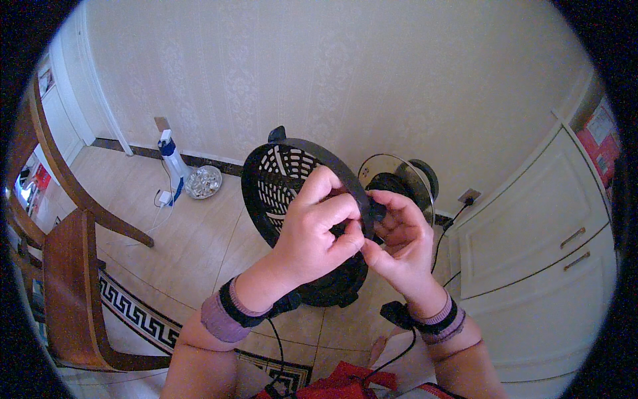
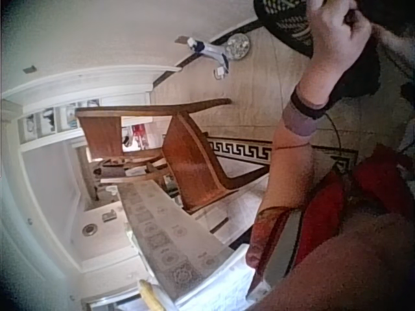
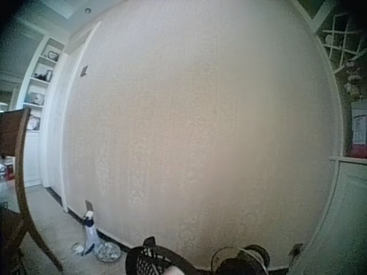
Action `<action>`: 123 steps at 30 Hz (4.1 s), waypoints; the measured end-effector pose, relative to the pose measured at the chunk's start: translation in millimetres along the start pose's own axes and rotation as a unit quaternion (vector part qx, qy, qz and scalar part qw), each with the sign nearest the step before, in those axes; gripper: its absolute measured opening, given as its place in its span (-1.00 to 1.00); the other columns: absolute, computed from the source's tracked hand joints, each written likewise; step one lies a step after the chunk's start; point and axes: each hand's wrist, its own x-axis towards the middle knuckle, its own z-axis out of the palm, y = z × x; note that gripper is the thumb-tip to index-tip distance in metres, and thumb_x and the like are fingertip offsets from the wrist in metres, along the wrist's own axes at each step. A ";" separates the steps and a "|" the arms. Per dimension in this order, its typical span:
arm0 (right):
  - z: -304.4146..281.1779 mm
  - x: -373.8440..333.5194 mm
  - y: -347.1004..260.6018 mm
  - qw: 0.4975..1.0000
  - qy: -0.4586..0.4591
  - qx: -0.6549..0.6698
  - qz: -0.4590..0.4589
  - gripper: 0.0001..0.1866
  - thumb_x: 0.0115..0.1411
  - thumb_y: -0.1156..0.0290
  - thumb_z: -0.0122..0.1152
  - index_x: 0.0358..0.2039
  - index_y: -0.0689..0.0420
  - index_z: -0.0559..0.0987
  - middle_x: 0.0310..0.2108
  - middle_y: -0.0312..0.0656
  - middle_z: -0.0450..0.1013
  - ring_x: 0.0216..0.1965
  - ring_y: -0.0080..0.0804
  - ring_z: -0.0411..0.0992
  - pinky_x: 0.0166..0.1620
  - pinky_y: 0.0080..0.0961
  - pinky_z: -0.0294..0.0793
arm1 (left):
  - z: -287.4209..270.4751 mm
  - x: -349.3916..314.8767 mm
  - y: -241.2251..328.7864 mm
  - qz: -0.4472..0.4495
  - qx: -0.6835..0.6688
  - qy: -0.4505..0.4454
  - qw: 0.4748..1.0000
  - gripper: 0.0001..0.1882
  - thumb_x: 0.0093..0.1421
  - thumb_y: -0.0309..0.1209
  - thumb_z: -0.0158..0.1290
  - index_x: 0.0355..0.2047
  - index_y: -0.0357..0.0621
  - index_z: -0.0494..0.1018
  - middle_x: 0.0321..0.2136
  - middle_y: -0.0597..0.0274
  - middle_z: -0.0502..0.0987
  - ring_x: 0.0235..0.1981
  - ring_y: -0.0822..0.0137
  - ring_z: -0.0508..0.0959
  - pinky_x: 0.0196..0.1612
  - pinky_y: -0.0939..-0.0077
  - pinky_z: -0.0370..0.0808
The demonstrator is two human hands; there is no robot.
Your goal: The person plugs a black appliance into a wall outlet and then attaches small rubber components to the edges of a circular black plastic grate.
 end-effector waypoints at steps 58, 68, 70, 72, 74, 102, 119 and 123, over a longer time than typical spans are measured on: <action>-9.0 1.5 -2.8 0.975 0.006 0.191 0.110 -0.95 0.13 0.53 0.07 -0.37 0.15 0.44 -0.11 -0.20 0.44 -0.11 -0.50 0.36 -0.01 -0.53 0.32 | 14.3 -17.4 0.7 0.118 0.071 0.050 0.989 -0.88 -0.20 -0.58 0.13 -0.56 -0.21 0.50 -0.33 0.14 0.42 -0.33 0.14 0.45 -0.26 0.34 0.43; 0.8 -11.2 -4.9 0.990 -0.139 -0.032 -0.012 -0.37 -0.05 0.57 0.23 0.09 0.22 0.28 -0.10 -0.16 0.41 0.01 -0.39 0.37 0.03 -0.44 0.39 | 9.7 -14.4 10.1 -0.020 -0.008 0.092 0.996 -0.92 -0.14 -0.61 0.07 -0.56 -0.22 0.45 -0.39 0.13 0.41 -0.33 0.21 0.41 -0.23 0.43 0.36; 0.4 -16.4 -4.3 0.984 -0.144 -0.095 0.054 -0.28 0.01 0.62 0.18 0.21 0.22 0.17 0.08 -0.21 0.26 0.15 -0.44 0.21 0.19 -0.46 0.18 | 10.2 -11.2 16.8 -0.013 -0.010 0.092 0.996 -0.93 -0.15 -0.61 0.07 -0.58 -0.23 0.43 -0.40 0.13 0.39 -0.34 0.22 0.40 -0.24 0.43 0.35; 1.1 -17.3 -8.6 0.982 -0.150 -0.094 0.064 -0.29 0.02 0.66 0.08 0.23 0.22 0.14 0.10 -0.19 0.22 0.16 -0.44 0.18 0.21 -0.47 0.14 | 10.3 -10.4 19.6 -0.004 -0.001 0.093 0.996 -0.89 -0.18 -0.62 0.10 -0.57 -0.27 0.42 -0.40 0.13 0.36 -0.41 0.25 0.41 -0.37 0.49 0.38; 5.7 -18.6 -6.3 0.991 -0.106 -0.079 0.018 -0.29 0.02 0.69 0.00 0.24 0.22 0.11 0.10 -0.18 0.22 0.14 -0.44 0.19 0.19 -0.49 0.17 | 8.4 -9.5 21.5 0.007 0.016 0.087 0.996 -0.88 -0.18 -0.63 0.09 -0.56 -0.27 0.41 -0.40 0.13 0.35 -0.43 0.26 0.41 -0.39 0.51 0.38; 8.5 -6.0 11.5 0.996 -0.038 0.022 0.075 -0.06 -0.09 0.80 -0.12 0.33 0.11 -0.17 0.13 -0.01 0.20 0.18 -0.23 0.21 0.24 -0.40 0.14 | 1.6 -6.5 5.6 -0.143 -0.060 -0.005 0.988 -0.91 -0.03 -0.58 0.08 -0.48 -0.23 0.40 -0.39 0.15 0.41 -0.33 0.32 0.46 -0.29 0.51 0.42; 1.0 4.9 6.2 0.981 -0.022 -0.138 -0.135 -0.30 0.05 0.54 0.15 0.22 0.24 0.13 0.05 0.03 0.34 0.08 -0.21 0.34 0.13 -0.34 0.27 | 13.4 -13.2 3.2 -0.260 -0.406 0.067 0.874 -0.70 0.15 -0.66 0.07 -0.11 -0.23 0.32 -0.25 0.25 0.49 -0.21 0.46 0.52 -0.12 0.57 0.49; -9.7 5.0 6.9 0.985 0.063 -0.111 -0.119 -0.77 0.03 0.48 0.23 -0.27 0.22 0.48 -0.21 -0.14 0.45 -0.14 -0.37 0.41 -0.03 -0.47 0.36 | 20.0 -19.8 2.6 -0.215 -0.368 0.071 0.902 -0.65 0.13 -0.69 0.07 -0.07 -0.27 0.31 -0.19 0.20 0.50 -0.15 0.42 0.53 -0.10 0.54 0.48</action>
